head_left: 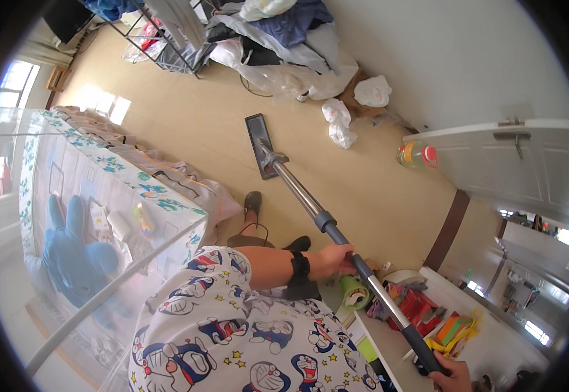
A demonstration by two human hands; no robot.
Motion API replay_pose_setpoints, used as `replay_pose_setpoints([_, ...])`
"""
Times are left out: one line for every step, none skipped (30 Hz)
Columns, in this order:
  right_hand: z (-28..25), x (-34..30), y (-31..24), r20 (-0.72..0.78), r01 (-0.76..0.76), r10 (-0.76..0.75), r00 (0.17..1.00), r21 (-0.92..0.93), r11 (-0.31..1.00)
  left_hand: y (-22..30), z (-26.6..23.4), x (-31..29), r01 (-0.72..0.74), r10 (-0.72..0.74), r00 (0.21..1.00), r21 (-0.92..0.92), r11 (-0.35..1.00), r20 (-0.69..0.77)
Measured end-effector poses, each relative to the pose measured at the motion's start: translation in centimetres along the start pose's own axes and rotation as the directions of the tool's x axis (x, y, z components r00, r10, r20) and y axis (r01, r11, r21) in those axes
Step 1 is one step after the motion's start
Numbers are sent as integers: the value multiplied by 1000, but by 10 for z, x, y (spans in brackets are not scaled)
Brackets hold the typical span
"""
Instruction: The person uses a flat mop to clean the floor in a bedroom, moving it back and forth under the bed and around the room's edges.
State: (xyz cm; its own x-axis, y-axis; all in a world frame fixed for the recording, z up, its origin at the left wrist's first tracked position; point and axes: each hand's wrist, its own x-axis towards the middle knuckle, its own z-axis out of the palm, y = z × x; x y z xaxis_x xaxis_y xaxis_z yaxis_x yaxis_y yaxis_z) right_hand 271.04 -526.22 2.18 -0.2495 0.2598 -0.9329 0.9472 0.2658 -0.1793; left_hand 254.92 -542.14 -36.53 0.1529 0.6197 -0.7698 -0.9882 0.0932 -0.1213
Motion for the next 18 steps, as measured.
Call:
replay_pose_setpoints([4, 1, -14, -45, 95, -100, 994, -105, 990, 7, -3, -4, 27, -28, 999, -54, 998, -25])
replay_pose_setpoints([7, 6, -22, -42, 102, -108, 993, -118, 988, 16, -10, -6, 15, -16, 1000, -64, 998, -22])
replay_pose_setpoints([10, 14, -26, -55, 142, -149, 987, -119, 983, 26, -20, -7, -29, 18, 997, -163, 986, -70])
replay_pose_setpoints([14, 21, -37, -70, 181, -190, 979, -119, 976, 38, -25, -14, -75, 46, 992, -257, 964, -120])
replay_pose_setpoints([15, 29, -49, -38, 156, -166, 985, -199, 967, 50, -32, -22, -92, 61, 991, -266, 960, -123])
replay_pose_setpoints([23, 38, -63, -29, 172, -182, 983, -213, 962, 64, -39, -32, -169, 122, 970, -221, 961, -212])
replay_pose_setpoints([33, 51, -76, -32, 227, -234, 972, -156, 961, 80, -47, -43, -244, 186, 936, -172, 954, -299])
replay_pose_setpoints([40, 67, -87, -36, 282, -287, 957, -101, 954, 95, -56, -49, -271, 207, 929, -184, 945, -306])
replay_pose_setpoints([44, 84, -82, -18, 300, -300, 954, -12, 954, 109, -68, -51, -315, 239, 889, -141, 939, -391])
replay_pose_setpoints([47, 102, -95, -7, 317, -317, 948, -24, 948, 124, -81, -51, -348, 266, 840, -92, 933, -472])
replay_pose_setpoints([51, 120, -115, 58, 431, -427, 902, -139, 892, 138, -100, -52, -404, 320, 795, -55, 913, -515])
replay_pose_setpoints([57, 137, -134, 132, 538, -521, 843, -242, 808, 155, -119, -53, -441, 353, 748, -24, 897, -563])
replay_pose_setpoints([65, 156, -149, 151, 553, -533, 833, -253, 793, 174, -140, -56, -473, 379, 699, 6, 881, -607])
replay_pose_setpoints([76, 173, -164, 139, 513, -496, 857, -139, 847, 193, -173, -50, -474, 412, 638, 90, 876, -650])
replay_pose_setpoints([86, 190, -177, 120, 448, -443, 888, -18, 894, 212, -177, -63, -529, 457, 594, 106, 842, -662])
replay_pose_setpoints([97, 203, -195, 131, 461, -453, 882, -32, 887, 234, -199, -74, -536, 448, 633, 60, 842, -631])
replay_pose_setpoints([107, 217, -214, 166, 460, -458, 874, 28, 888, 254, -195, -89, -620, 473, 557, 36, 783, -683])
replay_pose_setpoints([119, 228, -238, 218, 470, -476, 852, 84, 879, 277, -233, -91, -648, 511, 547, 52, 760, -663])
